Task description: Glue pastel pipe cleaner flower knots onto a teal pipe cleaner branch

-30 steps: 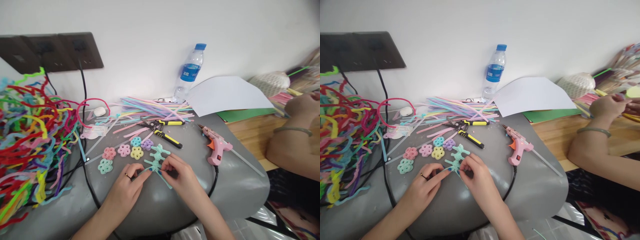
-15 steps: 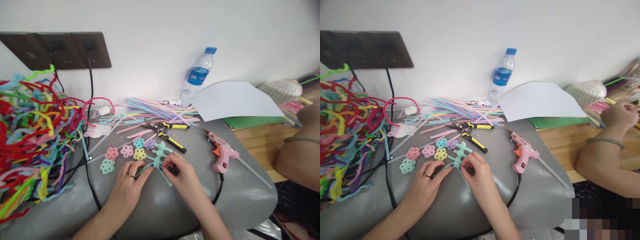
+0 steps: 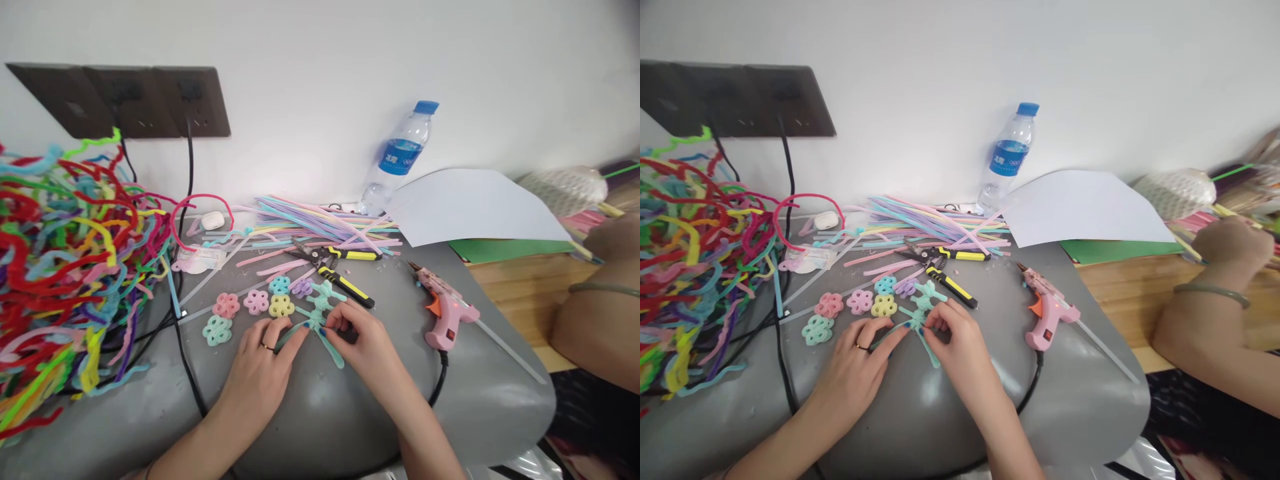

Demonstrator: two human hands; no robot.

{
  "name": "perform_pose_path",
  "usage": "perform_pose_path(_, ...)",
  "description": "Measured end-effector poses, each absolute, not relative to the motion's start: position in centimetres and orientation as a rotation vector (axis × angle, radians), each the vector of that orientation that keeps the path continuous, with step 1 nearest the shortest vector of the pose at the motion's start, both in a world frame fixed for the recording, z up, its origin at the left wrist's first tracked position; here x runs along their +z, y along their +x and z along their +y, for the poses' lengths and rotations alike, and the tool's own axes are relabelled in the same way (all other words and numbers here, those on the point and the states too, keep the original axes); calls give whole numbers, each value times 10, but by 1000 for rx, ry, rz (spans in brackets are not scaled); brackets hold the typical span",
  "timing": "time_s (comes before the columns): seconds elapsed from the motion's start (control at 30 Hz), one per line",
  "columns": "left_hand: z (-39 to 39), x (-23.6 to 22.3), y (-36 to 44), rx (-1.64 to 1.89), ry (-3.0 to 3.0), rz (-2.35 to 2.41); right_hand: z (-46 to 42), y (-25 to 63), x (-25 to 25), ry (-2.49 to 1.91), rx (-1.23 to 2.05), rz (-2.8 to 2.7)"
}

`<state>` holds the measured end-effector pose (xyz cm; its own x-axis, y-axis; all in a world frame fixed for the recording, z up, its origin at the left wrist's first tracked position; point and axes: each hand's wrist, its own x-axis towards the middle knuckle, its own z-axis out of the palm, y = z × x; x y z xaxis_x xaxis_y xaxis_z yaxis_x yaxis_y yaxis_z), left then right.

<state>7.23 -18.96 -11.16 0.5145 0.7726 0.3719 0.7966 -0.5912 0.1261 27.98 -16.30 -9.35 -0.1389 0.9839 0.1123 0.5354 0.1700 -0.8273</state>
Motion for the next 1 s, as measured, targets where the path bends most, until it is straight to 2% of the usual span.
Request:
perform_pose_path(0.17,-180,-119,66,-671,-2704,-1325,-162,280,-94,-1460,842,-1766)
perform_pose_path(1.0,-149,-92,49,-416,-3015,-1052,-158,277,-97,-1508,819,-1736)
